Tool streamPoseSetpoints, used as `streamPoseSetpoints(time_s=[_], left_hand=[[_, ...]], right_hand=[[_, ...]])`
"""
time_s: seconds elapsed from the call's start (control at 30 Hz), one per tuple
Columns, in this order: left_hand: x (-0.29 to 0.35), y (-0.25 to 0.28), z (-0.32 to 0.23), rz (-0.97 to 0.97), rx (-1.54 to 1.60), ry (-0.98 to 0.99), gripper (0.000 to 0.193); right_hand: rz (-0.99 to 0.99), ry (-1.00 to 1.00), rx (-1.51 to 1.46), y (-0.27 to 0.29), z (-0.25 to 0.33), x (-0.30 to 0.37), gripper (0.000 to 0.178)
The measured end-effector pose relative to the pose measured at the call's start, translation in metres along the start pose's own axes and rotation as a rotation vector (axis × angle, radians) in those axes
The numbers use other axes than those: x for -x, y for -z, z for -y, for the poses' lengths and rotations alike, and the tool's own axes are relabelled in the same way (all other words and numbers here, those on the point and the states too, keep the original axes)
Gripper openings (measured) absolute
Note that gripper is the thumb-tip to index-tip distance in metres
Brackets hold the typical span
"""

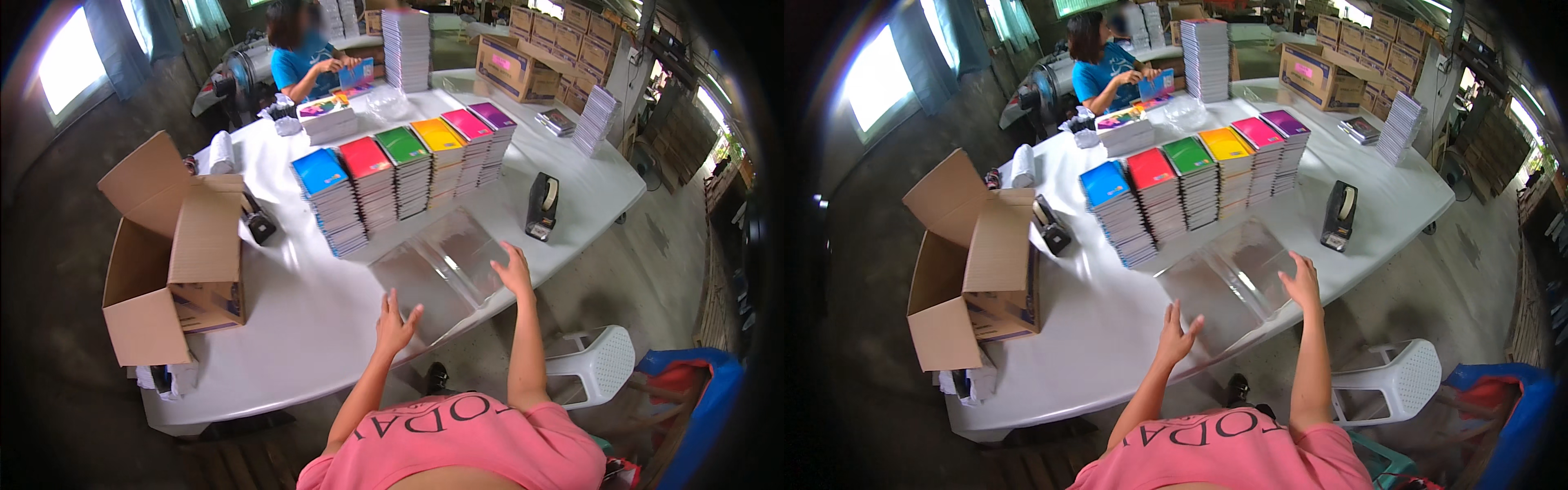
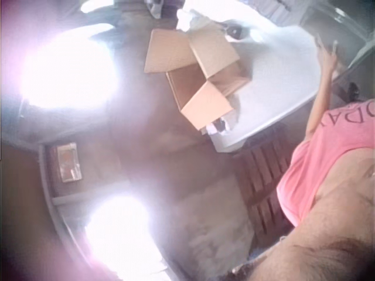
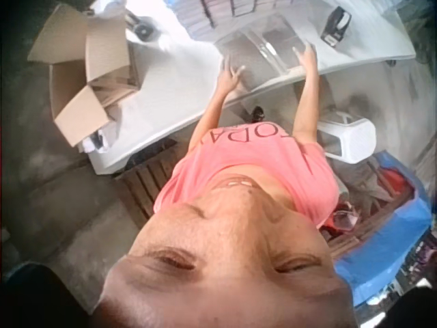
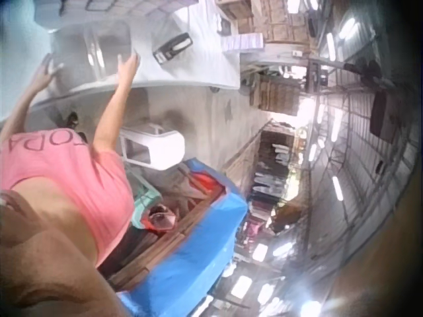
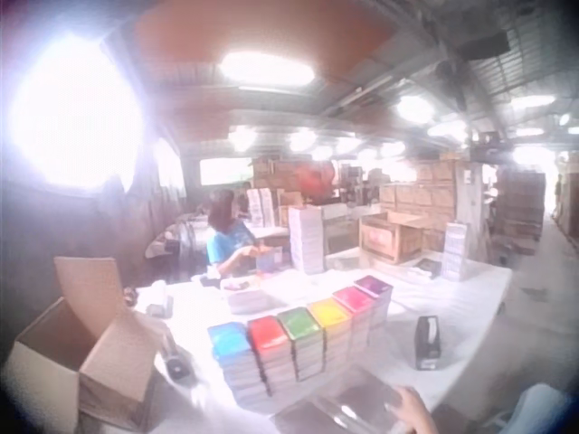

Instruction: The person selects notebooks from different stacks, arranges them into a group, and inserts them into a plastic sleeve before sealing it.

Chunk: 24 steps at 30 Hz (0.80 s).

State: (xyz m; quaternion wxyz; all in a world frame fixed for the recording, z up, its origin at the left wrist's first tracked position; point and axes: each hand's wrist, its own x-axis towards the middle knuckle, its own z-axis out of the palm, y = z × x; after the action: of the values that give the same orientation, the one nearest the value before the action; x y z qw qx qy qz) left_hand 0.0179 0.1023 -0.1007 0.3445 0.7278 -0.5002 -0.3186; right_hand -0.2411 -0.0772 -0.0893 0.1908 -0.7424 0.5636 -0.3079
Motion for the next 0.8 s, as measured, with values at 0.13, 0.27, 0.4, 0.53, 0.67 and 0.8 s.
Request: streamPoseSetpoints(time_s=[0.13, 0.27, 0.4, 0.53, 0.67, 0.8], left_hand=[[-0.039, -0.051, 0.0, -0.1, -0.307, 0.232, 0.087], [-0.057, -0.059, 0.002, -0.119, -0.447, 0.231, 0.085], [-0.057, -0.041, 0.009, -0.057, -0.517, 0.182, 0.085], [-0.062, -0.019, 0.007, -0.203, -0.411, 0.076, 0.083], [-0.066, 0.027, -0.011, -0.672, -0.123, -0.129, 0.077], [-0.081, 0.09, -0.021, -0.931, 0.024, -0.145, 0.067]], right_hand=[[0.175, -0.286, 0.156, -0.023, -0.037, -0.046, 0.074], [0.254, -0.345, 0.227, -0.028, -0.047, -0.05, 0.082], [0.318, -0.312, 0.17, -0.028, -0.032, -0.048, 0.082], [0.168, -0.136, 0.071, -0.024, -0.011, -0.056, 0.072], [0.108, 0.318, -0.196, -0.007, 0.071, -0.084, 0.054], [0.289, 0.679, -0.357, -0.008, 0.214, -0.11, 0.057]])
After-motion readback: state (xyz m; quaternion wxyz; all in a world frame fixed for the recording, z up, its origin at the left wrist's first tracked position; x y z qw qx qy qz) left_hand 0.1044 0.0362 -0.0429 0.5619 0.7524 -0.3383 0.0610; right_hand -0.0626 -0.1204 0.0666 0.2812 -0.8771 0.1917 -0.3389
